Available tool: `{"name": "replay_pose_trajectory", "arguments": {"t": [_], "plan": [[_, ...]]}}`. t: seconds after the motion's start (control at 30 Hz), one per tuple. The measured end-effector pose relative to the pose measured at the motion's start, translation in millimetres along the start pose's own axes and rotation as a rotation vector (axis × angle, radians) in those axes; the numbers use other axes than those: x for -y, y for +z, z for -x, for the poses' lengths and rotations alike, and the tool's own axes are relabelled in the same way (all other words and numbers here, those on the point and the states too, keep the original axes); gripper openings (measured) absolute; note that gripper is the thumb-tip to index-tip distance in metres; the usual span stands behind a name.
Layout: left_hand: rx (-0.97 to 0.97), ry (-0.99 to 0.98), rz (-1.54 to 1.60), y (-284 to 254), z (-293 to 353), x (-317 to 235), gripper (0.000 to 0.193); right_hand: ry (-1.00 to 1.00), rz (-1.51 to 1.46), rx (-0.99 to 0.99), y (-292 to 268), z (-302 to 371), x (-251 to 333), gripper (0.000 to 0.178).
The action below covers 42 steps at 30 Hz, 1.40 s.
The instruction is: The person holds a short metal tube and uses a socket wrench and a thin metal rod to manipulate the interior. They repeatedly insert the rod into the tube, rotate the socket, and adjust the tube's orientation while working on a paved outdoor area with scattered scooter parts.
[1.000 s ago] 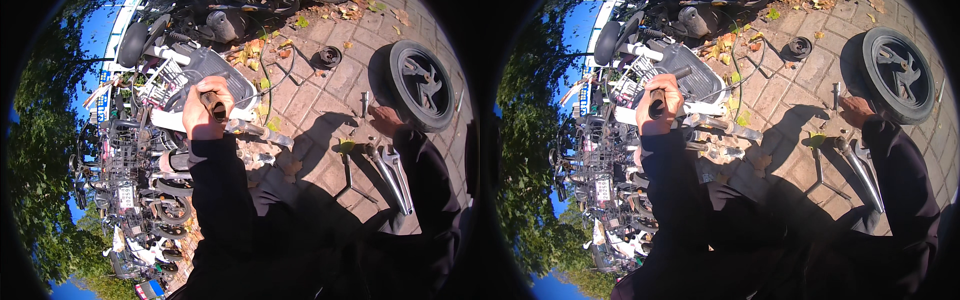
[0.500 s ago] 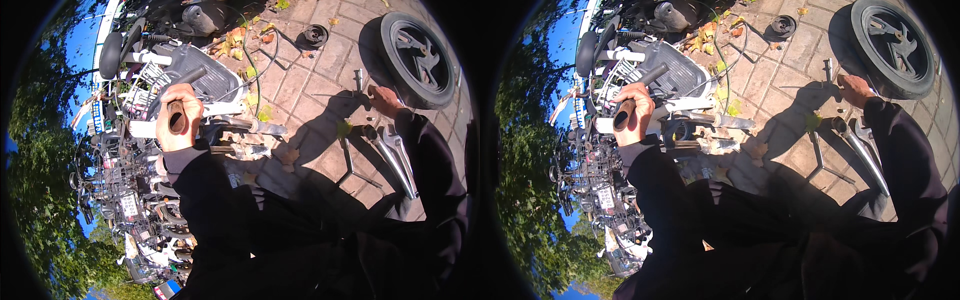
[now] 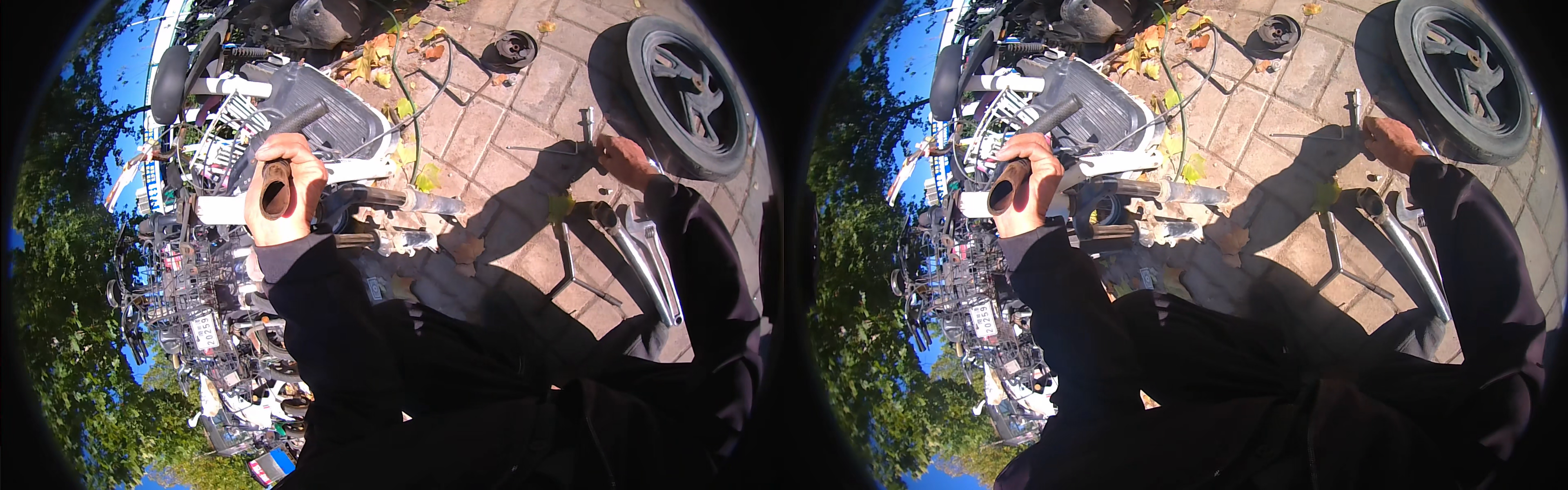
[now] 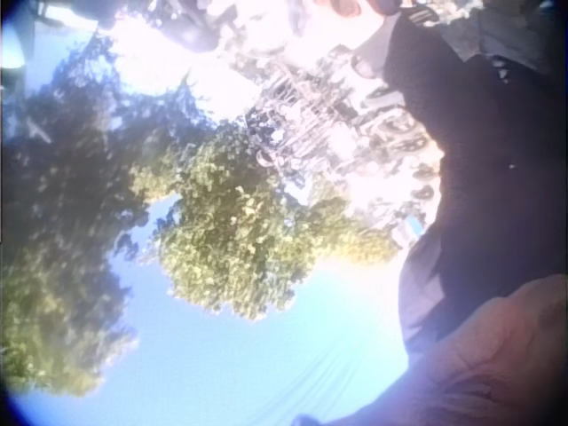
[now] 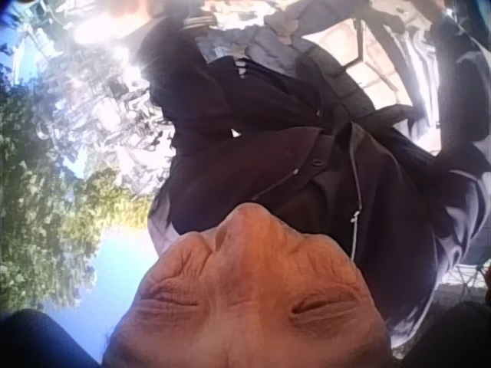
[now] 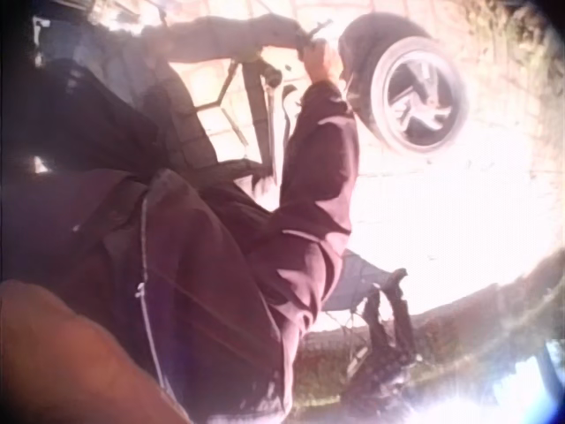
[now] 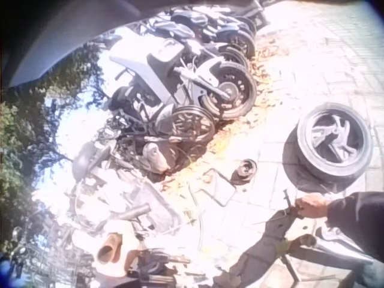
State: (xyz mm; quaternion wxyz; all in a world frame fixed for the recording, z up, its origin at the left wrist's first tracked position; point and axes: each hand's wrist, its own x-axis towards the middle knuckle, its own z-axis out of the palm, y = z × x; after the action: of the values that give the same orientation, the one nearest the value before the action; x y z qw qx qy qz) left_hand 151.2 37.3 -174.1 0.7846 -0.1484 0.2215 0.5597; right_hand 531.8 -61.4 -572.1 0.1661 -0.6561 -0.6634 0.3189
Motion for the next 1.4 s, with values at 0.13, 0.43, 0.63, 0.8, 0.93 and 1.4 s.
{"name": "replay_pose_trajectory", "arguments": {"t": [0.13, 0.43, 0.63, 0.8, 0.93, 1.4], "plan": [[0.028, -0.02, -0.042, -3.9, -1.2, -7.3, 0.014, -0.044, 0.046, -0.034, -12.6, 0.2, -4.0, 0.019], [0.059, -0.025, -0.137, -11.8, -3.6, -26.1, 0.015, 0.042, -0.041, 0.013, -40.7, -8.7, -16.6, 0.018], [0.04, -0.013, -0.151, -17.0, -0.3, -27.0, 0.016, -0.038, 0.04, 0.007, -42.6, -11.8, 0.3, 0.016], [-0.023, -0.024, -0.151, -17.6, 8.8, -14.2, 0.017, -0.35, 0.474, -0.167, -20.6, -22.3, 31.2, 0.022], [0.039, 0.027, -0.216, -19.9, 10.1, -9.4, 0.021, -0.575, 0.709, -0.146, 20.9, -31.4, 53.4, 0.021], [0.102, -0.047, -0.165, -18.5, 18.6, -7.0, 0.021, -0.434, 1.022, -0.062, 58.3, -17.2, 36.3, 0.012]]}}
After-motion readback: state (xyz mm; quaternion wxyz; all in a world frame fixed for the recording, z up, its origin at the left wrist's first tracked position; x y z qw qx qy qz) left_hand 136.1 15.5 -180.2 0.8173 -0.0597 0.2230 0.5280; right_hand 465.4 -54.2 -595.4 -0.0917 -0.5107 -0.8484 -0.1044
